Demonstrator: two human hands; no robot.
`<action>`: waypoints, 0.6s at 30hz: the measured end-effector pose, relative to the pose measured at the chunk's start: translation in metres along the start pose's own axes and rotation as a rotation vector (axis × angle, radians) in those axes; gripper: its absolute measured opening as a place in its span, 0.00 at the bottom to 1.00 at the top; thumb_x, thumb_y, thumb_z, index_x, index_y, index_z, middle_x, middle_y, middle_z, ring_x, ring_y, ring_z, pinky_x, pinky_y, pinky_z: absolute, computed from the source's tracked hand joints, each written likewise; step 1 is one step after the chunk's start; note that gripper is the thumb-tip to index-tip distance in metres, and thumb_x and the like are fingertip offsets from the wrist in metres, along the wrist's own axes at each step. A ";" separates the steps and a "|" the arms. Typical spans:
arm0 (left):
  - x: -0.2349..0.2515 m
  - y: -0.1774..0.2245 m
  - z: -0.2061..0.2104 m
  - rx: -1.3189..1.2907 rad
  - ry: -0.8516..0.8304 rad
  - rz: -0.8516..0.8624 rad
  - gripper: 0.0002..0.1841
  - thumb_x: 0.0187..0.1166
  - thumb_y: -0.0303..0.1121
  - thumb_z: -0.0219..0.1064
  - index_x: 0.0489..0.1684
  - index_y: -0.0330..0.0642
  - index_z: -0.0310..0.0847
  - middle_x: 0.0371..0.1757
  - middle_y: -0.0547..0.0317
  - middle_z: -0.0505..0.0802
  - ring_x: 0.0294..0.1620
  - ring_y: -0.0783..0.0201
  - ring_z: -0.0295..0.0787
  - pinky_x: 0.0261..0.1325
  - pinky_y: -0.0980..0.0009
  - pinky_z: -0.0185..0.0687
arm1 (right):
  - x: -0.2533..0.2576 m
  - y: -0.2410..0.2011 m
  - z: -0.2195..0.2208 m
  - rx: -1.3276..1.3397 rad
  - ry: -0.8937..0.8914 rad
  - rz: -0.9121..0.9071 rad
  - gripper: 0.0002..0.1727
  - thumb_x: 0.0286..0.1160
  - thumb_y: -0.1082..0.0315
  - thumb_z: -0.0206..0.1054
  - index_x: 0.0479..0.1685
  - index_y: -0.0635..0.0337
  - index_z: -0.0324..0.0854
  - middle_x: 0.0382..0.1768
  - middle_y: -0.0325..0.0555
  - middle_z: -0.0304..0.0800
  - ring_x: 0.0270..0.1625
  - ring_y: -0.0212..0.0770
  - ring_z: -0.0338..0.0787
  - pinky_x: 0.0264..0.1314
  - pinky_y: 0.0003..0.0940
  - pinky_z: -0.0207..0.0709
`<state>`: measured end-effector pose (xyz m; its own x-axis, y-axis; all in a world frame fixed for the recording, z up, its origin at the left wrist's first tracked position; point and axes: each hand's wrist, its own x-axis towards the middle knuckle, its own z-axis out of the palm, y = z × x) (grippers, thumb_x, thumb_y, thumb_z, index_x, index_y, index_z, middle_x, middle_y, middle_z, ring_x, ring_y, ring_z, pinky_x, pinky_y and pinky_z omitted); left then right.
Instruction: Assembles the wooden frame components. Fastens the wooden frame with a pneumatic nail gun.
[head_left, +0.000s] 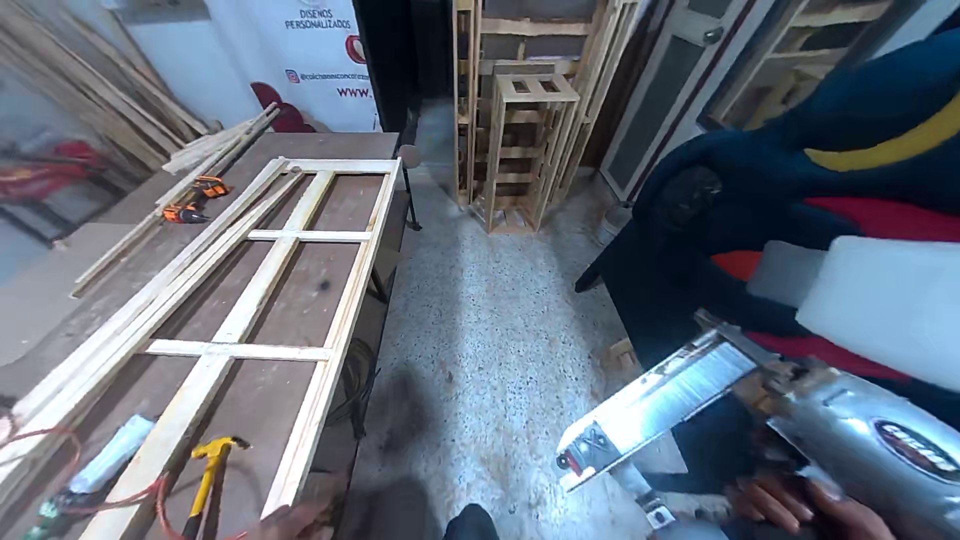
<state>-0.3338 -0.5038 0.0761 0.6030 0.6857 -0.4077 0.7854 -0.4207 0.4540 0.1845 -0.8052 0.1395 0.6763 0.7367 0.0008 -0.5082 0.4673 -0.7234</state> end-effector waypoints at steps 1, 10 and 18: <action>0.005 0.008 -0.001 -0.034 0.027 -0.050 0.25 0.84 0.51 0.65 0.68 0.41 0.87 0.57 0.43 0.95 0.57 0.43 0.94 0.64 0.36 0.85 | 0.030 0.000 -0.003 0.000 -0.015 0.026 0.12 0.75 0.54 0.69 0.46 0.49 0.92 0.22 0.31 0.86 0.25 0.29 0.86 0.37 0.31 0.86; 0.247 0.047 -0.090 -0.047 0.325 -0.223 0.25 0.81 0.50 0.68 0.64 0.39 0.88 0.63 0.39 0.92 0.64 0.39 0.90 0.68 0.33 0.81 | 0.301 0.023 -0.015 0.062 -0.107 0.081 0.11 0.73 0.54 0.71 0.39 0.50 0.93 0.21 0.34 0.88 0.26 0.32 0.89 0.37 0.32 0.87; 0.619 0.111 -0.218 0.024 0.290 -0.345 0.26 0.85 0.52 0.62 0.70 0.43 0.84 0.69 0.40 0.88 0.68 0.39 0.87 0.68 0.34 0.80 | 0.532 0.014 -0.017 -0.052 -0.150 -0.005 0.12 0.79 0.58 0.60 0.32 0.50 0.86 0.23 0.34 0.86 0.29 0.32 0.89 0.42 0.31 0.86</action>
<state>0.0960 0.0029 0.0469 0.2441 0.9250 -0.2910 0.9386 -0.1498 0.3109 0.5464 -0.4152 0.1182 0.5894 0.8010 0.1048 -0.4740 0.4479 -0.7581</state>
